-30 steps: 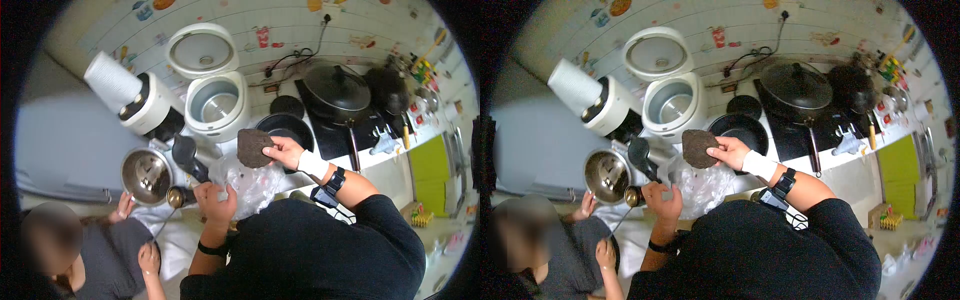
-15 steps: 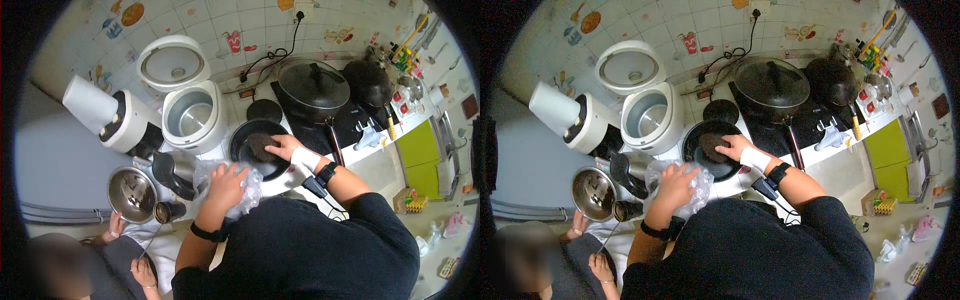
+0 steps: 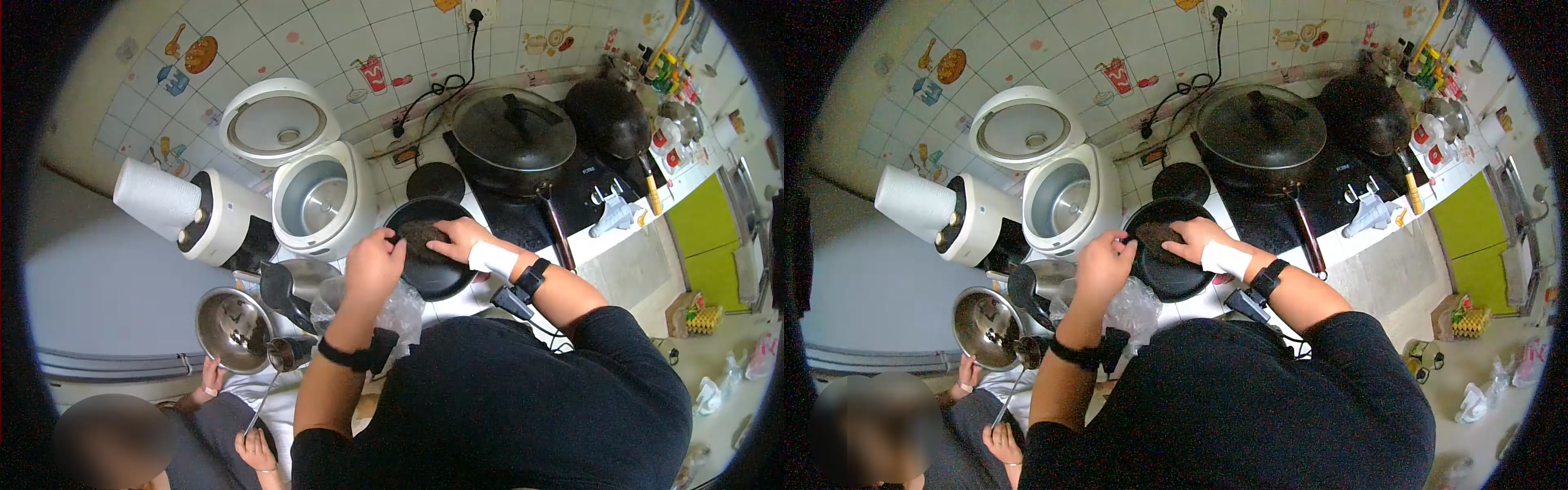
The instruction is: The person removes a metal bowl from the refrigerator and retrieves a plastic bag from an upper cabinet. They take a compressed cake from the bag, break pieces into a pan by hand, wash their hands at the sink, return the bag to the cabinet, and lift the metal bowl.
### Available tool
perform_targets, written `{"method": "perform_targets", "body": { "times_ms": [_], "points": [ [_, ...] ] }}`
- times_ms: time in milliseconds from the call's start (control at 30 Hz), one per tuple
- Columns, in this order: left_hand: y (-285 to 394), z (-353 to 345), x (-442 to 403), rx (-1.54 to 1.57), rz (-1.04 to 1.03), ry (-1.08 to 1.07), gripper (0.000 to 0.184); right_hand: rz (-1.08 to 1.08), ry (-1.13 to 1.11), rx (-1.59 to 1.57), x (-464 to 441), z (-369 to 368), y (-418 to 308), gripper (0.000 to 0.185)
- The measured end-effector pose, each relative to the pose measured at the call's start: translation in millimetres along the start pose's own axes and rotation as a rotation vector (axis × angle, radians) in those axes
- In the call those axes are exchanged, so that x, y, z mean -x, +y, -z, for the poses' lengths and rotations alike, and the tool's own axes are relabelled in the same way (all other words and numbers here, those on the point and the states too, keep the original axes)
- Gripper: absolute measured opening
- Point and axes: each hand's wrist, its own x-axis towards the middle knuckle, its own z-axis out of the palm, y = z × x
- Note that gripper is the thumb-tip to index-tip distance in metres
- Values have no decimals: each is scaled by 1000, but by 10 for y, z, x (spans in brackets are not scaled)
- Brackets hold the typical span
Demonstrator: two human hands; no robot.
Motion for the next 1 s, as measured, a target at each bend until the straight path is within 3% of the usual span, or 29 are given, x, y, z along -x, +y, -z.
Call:
{"method": "perform_targets", "body": {
  "times_ms": [67, 133, 233, 567, 667, 733, 1000],
  "points": [
    [-52, -208, -157, 146, 111, -105, 37, 82, 38, 160, 36, 10, -14, 41],
    [-91, -394, -285, 657, 738, -584, 48, 96, 47, 186, 64, 18, -35, 40],
    [-163, -579, -243, 841, 849, -618, 54, 99, 56, 230, 97, -48, 16, 39],
    [-275, -856, -245, 936, 945, -704, 43, 149, -47, 450, 172, -163, 49, 31],
    [-302, -930, -235, 1011, 889, -720, 33, 117, -119, 477, 181, -203, 59, 30],
    [-284, -963, -230, 1094, 988, -719, 21, 105, -150, 491, 177, -274, 89, 29],
    [-435, -1234, -235, 1173, 1091, -765, 18, 113, -293, 469, 109, -443, 181, 25]
  ]
}}
